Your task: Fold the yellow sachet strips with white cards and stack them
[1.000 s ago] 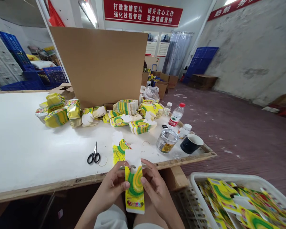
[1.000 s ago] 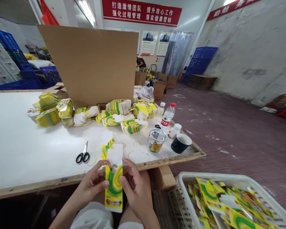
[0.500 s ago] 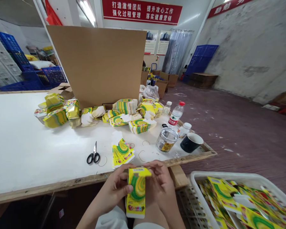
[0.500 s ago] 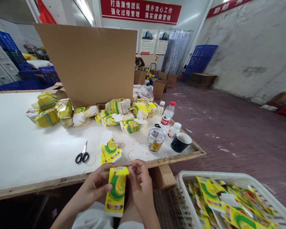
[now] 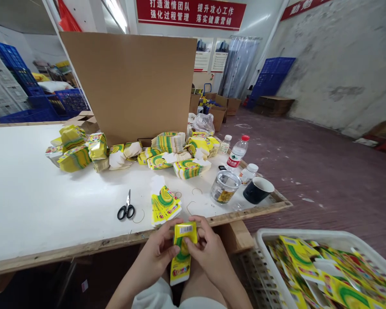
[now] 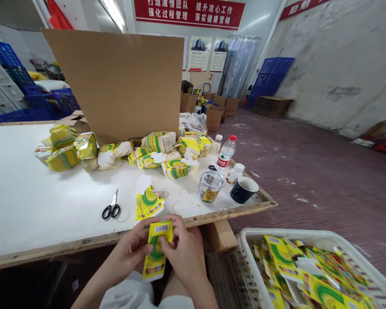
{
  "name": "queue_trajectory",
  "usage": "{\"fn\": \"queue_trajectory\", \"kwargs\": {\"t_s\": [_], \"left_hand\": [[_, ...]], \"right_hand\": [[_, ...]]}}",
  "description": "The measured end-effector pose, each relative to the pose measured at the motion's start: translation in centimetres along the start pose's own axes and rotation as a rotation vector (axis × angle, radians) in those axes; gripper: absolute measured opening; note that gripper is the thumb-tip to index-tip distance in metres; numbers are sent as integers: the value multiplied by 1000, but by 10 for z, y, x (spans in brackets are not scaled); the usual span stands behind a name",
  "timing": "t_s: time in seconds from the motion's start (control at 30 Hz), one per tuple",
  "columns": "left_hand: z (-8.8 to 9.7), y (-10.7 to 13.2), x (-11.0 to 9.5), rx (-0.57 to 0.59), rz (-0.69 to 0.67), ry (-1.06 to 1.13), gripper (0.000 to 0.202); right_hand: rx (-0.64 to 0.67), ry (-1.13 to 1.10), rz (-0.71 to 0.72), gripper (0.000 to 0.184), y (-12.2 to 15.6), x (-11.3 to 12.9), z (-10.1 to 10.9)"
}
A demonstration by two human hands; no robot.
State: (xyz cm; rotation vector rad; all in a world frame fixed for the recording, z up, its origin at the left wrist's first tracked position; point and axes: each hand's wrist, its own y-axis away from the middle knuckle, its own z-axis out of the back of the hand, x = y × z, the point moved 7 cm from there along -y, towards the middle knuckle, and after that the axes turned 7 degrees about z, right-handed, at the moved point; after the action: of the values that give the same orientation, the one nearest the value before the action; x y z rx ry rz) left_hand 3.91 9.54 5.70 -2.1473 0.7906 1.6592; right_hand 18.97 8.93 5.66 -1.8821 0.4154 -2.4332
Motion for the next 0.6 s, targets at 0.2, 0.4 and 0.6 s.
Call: {"fn": "queue_trajectory", "kwargs": {"t_s": [0.2, 0.4, 0.6], "left_hand": [[3, -3, 0, -81, 7, 38, 52], [3, -10, -2, -174, -46, -111, 49], [55, -16, -8, -573, -208, -712, 31]], "right_hand": [[80, 59, 58, 37, -2, 4, -1], [-199, -332, 22, 23, 8, 4, 28], [-929, -486, 262, 35, 35, -3, 96]]}}
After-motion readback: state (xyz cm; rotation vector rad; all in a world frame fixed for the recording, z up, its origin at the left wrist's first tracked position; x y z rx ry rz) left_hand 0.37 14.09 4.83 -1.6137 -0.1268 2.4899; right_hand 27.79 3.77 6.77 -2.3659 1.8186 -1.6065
